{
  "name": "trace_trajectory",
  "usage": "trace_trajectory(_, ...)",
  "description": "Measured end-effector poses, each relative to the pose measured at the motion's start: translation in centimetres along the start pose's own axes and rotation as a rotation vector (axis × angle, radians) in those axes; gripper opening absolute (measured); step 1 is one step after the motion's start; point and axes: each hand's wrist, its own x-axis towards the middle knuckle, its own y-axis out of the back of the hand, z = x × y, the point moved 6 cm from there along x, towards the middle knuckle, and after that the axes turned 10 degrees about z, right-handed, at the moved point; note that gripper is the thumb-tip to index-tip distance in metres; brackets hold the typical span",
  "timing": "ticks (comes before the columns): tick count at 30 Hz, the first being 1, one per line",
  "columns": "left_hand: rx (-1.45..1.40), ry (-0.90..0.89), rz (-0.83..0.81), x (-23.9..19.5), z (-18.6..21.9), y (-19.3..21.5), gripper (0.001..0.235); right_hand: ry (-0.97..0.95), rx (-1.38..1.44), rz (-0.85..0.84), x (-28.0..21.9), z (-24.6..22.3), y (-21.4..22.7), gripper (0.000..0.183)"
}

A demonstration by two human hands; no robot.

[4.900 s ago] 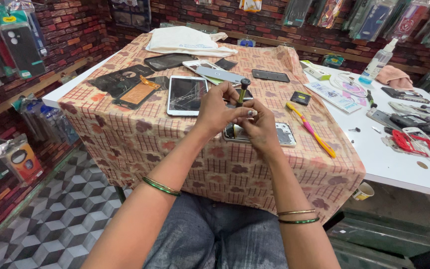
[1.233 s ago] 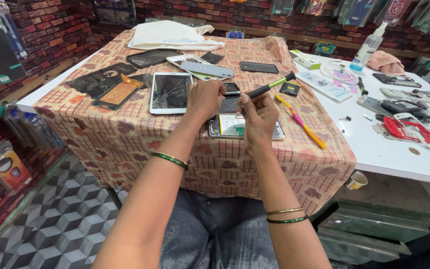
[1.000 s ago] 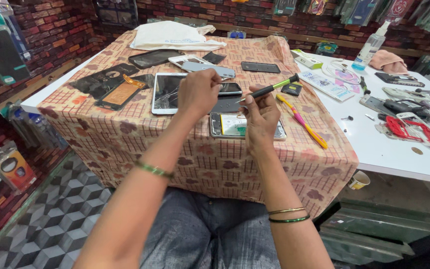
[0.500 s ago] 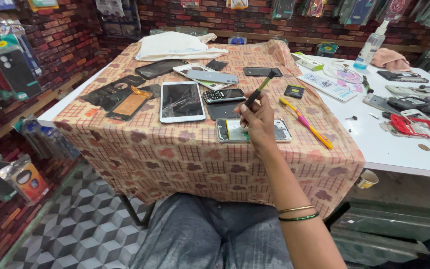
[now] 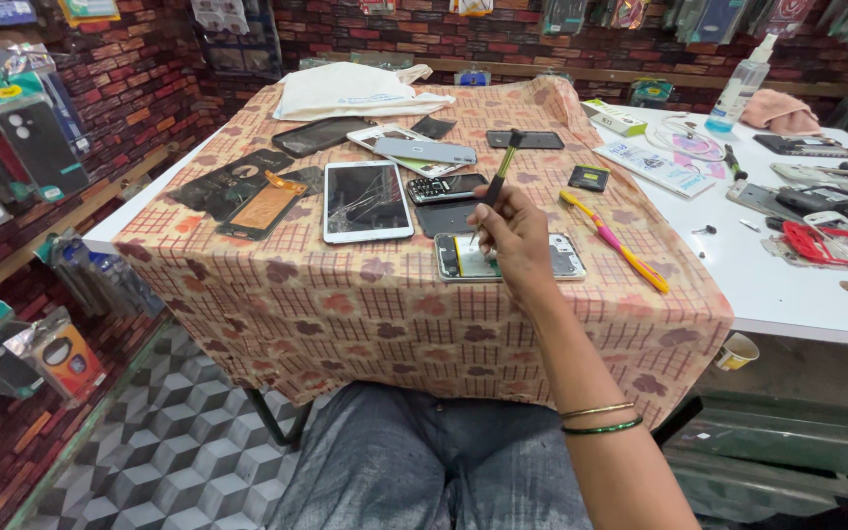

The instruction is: The person uses a screwdriver to remove screws from a disassembled mobile phone on a cluttered workbench. The person repeatedly unscrews and removes screws from the phone's internal frame.

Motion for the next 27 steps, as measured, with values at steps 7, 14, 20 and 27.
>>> trace_trajectory(7,-0.027,-0.030,0.025,0.6,-0.9,-0.7,0.013,-0.015,0.063,0.031,-0.2,-0.4,0.1,0.026)
trace_trajectory(14,-0.075,-0.064,0.033,3.0,-2.6,-2.4,0.012,-0.045,0.118,0.040,0.2,0.9,0.5,0.018)
trace_trajectory(20,-0.188,-0.109,0.071,5.8,-3.2,-3.2,0.011,-0.002,0.107,0.025,0.3,1.1,0.4,0.017)
trace_trajectory(27,-0.694,-0.301,0.367,9.3,-4.5,0.1,0.010,0.025,0.095,-0.065,-0.2,-0.2,-0.2,0.023)
